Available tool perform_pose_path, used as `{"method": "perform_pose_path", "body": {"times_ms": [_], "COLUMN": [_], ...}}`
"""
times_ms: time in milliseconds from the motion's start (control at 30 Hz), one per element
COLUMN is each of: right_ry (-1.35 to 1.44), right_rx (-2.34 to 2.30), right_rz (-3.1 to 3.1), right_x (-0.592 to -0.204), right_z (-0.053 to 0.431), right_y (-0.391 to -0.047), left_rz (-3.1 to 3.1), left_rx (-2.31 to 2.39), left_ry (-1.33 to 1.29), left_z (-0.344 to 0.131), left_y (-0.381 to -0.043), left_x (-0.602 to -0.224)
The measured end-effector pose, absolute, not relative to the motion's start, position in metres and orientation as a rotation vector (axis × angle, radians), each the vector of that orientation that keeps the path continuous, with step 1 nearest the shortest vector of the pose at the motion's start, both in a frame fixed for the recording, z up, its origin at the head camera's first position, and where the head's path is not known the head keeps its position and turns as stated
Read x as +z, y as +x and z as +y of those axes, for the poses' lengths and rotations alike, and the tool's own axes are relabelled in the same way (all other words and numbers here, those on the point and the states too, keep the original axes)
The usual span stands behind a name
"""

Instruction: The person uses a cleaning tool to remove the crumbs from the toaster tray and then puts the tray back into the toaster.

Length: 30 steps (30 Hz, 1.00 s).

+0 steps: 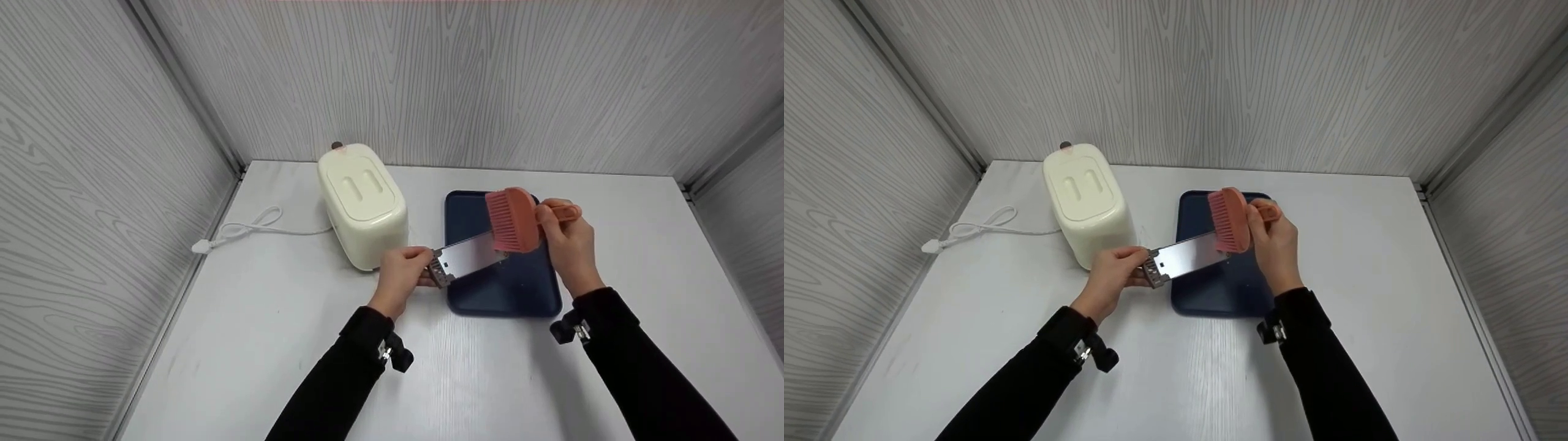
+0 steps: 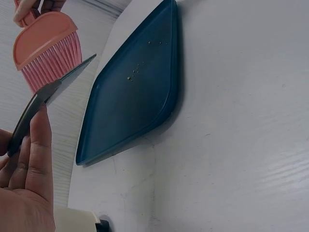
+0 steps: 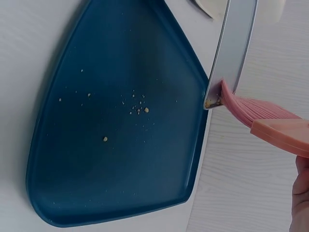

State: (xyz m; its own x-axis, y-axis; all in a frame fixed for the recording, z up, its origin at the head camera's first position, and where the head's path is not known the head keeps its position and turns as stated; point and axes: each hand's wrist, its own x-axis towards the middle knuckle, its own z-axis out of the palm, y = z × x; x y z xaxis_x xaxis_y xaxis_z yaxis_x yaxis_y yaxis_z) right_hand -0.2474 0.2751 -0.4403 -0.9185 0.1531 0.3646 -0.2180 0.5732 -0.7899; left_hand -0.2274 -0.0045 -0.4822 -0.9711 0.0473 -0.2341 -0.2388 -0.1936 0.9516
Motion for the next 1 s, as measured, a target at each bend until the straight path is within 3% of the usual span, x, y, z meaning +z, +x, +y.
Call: {"method": "perform_pose_path", "body": {"times_ms": [367, 700, 1000], "right_ry": [0.125, 0.345, 0.35], "right_rx": [1.592, 1.966, 1.866], "right_rz": [-2.188, -2.092, -2.24], "right_x": [-0.42, -0.424, -0.433], "right_z": [0.249, 0.223, 0.227], "right_y": [-0.234, -0.227, -0.23], "left_rz": [1.877, 1.865, 1.868], "left_rx": [2.27, 2.281, 2.28], "left_ry": [-0.279, -0.258, -0.25], "left_z": [-0.006, -0.006, -0.007], "left_y": [-0.228, -0.228, -0.227], "left_x": [-0.482, -0.482, -0.481]}}
